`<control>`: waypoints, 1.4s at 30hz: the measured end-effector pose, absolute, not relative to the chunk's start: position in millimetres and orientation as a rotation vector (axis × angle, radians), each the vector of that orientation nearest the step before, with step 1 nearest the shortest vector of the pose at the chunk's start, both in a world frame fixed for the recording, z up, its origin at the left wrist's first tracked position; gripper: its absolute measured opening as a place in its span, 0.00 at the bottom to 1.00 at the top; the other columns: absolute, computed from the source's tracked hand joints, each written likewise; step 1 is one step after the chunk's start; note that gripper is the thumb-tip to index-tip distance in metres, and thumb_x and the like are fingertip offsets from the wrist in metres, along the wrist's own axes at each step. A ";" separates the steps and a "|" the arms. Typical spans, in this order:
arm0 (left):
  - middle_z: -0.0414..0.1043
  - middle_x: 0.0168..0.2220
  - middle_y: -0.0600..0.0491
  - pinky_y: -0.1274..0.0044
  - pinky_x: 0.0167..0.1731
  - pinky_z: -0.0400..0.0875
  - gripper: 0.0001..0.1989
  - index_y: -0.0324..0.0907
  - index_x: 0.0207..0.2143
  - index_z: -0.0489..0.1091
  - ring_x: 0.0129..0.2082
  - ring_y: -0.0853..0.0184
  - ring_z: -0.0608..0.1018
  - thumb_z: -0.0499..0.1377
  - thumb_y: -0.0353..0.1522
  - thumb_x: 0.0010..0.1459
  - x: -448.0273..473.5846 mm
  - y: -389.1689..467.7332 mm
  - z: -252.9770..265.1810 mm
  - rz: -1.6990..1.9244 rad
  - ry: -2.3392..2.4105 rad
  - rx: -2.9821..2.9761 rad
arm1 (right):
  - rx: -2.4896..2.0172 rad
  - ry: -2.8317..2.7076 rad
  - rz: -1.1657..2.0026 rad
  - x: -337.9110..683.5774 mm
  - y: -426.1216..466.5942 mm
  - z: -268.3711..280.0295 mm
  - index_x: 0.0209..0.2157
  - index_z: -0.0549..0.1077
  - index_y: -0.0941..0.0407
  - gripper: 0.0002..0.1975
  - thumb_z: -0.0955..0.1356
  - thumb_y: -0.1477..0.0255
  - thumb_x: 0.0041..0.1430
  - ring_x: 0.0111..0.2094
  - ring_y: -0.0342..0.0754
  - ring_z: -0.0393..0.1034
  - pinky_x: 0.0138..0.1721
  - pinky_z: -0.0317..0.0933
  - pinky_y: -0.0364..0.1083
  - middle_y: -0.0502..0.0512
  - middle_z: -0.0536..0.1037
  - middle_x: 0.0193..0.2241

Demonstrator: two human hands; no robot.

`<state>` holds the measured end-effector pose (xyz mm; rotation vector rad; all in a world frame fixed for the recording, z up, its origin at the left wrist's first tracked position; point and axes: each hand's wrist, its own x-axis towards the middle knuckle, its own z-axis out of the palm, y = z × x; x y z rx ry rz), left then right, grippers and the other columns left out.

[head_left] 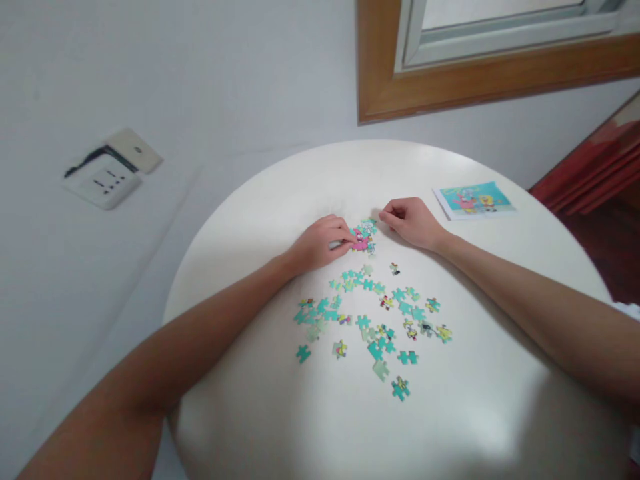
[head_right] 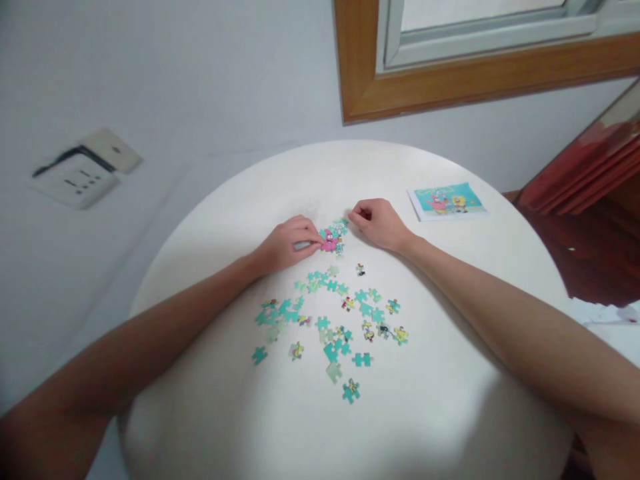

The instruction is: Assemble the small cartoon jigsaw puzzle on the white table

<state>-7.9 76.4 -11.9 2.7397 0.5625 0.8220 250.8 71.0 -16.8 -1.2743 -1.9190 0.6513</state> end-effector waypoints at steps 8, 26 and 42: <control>0.76 0.35 0.50 0.73 0.40 0.70 0.07 0.42 0.39 0.78 0.37 0.66 0.75 0.58 0.30 0.64 -8.0 76.4 -12.4 0.794 0.581 2.752 | -1.272 -1.908 0.664 251.1 72.1 -18.6 0.25 0.72 0.58 0.15 0.66 0.64 0.61 0.22 0.41 0.58 0.28 0.51 0.45 0.50 0.70 0.19; 0.75 0.35 0.51 0.74 0.41 0.70 0.09 0.43 0.39 0.79 0.37 0.66 0.75 0.58 0.31 0.64 -9.4 77.5 -8.6 0.763 0.639 2.755 | -1.245 -1.953 0.608 250.1 77.1 -19.6 0.26 0.71 0.58 0.13 0.65 0.65 0.61 0.25 0.42 0.57 0.31 0.50 0.45 0.49 0.69 0.21; 0.76 0.34 0.51 0.75 0.40 0.71 0.08 0.42 0.37 0.78 0.36 0.67 0.76 0.58 0.30 0.64 -9.7 80.2 -9.1 0.822 0.626 2.722 | -1.274 -1.906 0.583 250.4 63.4 -10.0 0.28 0.73 0.58 0.13 0.64 0.65 0.63 0.25 0.42 0.59 0.31 0.52 0.44 0.50 0.71 0.22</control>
